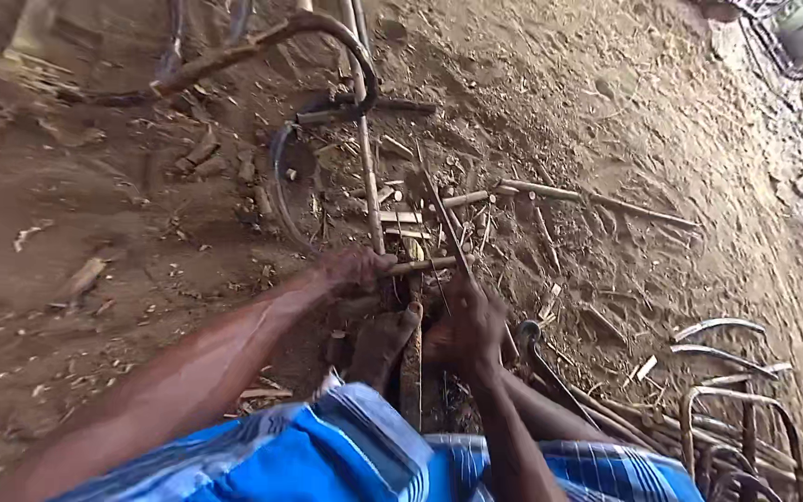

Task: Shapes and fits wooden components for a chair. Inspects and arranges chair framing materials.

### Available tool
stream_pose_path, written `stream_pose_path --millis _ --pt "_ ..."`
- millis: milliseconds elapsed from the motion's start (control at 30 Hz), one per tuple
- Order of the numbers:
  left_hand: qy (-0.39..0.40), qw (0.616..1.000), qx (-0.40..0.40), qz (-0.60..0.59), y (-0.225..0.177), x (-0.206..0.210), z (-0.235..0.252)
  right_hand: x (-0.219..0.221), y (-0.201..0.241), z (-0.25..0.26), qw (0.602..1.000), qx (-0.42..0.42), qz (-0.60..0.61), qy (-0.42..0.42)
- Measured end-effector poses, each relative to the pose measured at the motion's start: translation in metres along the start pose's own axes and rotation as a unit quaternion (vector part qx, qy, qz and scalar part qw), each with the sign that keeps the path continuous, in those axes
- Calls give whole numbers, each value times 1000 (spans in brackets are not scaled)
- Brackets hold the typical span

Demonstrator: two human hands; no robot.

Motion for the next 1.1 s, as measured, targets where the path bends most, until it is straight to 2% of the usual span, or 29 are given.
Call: stream_pose_path --millis 67,200,233,300,367,433,567,633,700,767,867,933,1000,1033,1100 --pt "-2 1000 4 -3 -7 0 -1 12 9 27 1000 -2 -11 17" --pt "-9 1000 -1 6 -1 -1 -1 -33 -6 -55 998 4 62 12" --pt "-13 1000 1 4 3 -1 0 -35 -11 -58 997 1 80 7" --pt "-13 1000 16 -2 6 7 1 -23 -16 -38 998 -2 54 9" --pt "-14 1000 25 -2 2 9 2 0 -12 1 998 14 30 57" --pt "-24 999 22 0 -2 5 0 4 -2 4 994 51 35 87" --pt "-21 1000 13 1 2 0 0 -29 -19 -55 997 20 75 11" --pt "-34 999 23 -4 8 3 1 -14 -29 -47 999 -8 39 1" --pt "-28 999 31 0 2 6 0 9 -40 -13 998 -39 -24 33" --pt "-39 998 44 18 -3 -4 -3 13 -33 9 997 -5 41 69" --pt "-86 996 27 25 3 -10 -13 -51 -5 -14 987 15 153 48" --pt "-181 982 -42 -35 7 -13 -25 -112 7 -36 974 -12 225 18" --pt "-243 946 -157 -144 11 -23 -27 -167 2 -38 967 -27 252 -33" --pt "-242 927 -213 -193 9 -29 -24 -188 -8 -32 968 -35 240 -66" --pt "-205 904 -277 -251 -1 -34 -13 -215 -35 -9 978 -37 157 -133"
Point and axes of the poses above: each hand's wrist, its own z-axis towards the middle knuckle, its own x-axis out of the palm, y = z × x, the point moved 7 cm from there along z, towards the middle knuckle, and after that the axes turned 11 degrees about x, right-handed, at the moved point
